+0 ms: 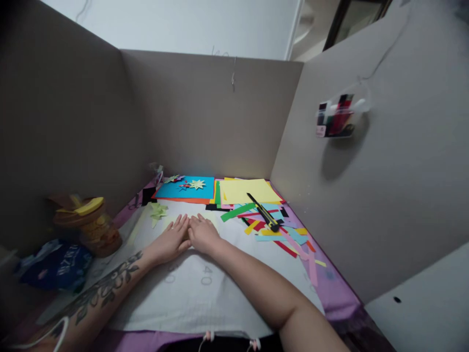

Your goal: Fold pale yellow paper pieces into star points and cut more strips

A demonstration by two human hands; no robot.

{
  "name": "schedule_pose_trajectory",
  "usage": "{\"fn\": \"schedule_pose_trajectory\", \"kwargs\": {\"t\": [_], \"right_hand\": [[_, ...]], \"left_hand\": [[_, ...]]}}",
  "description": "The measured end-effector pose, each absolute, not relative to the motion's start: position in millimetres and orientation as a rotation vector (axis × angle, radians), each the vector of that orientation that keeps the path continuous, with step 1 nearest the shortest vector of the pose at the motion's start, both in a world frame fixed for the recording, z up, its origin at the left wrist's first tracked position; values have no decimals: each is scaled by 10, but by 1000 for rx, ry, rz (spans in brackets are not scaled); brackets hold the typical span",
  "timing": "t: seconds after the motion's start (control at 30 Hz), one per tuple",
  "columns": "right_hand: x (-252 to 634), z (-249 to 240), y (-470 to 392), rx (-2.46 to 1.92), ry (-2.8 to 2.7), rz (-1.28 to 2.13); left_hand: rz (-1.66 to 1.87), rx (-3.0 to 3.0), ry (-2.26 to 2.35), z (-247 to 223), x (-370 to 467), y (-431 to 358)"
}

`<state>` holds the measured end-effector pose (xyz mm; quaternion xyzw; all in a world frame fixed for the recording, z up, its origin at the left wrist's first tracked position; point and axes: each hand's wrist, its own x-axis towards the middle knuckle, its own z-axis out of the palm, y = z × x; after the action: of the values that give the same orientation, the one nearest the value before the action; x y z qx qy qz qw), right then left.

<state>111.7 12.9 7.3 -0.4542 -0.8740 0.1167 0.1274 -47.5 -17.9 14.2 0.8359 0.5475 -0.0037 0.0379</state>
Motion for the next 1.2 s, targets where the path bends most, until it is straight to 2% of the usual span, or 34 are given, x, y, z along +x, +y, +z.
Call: {"fn": "schedule_pose_trajectory", "kwargs": {"t": [0.23,1.2], "right_hand": [[1204,-168,212,-1411,-2629,422],[1656,-298,286,-1686,-2524,357]], "left_hand": [[-10,2539,1703,-121,-498,-101],[52,2410,1829,-74,-747,-206]]}}
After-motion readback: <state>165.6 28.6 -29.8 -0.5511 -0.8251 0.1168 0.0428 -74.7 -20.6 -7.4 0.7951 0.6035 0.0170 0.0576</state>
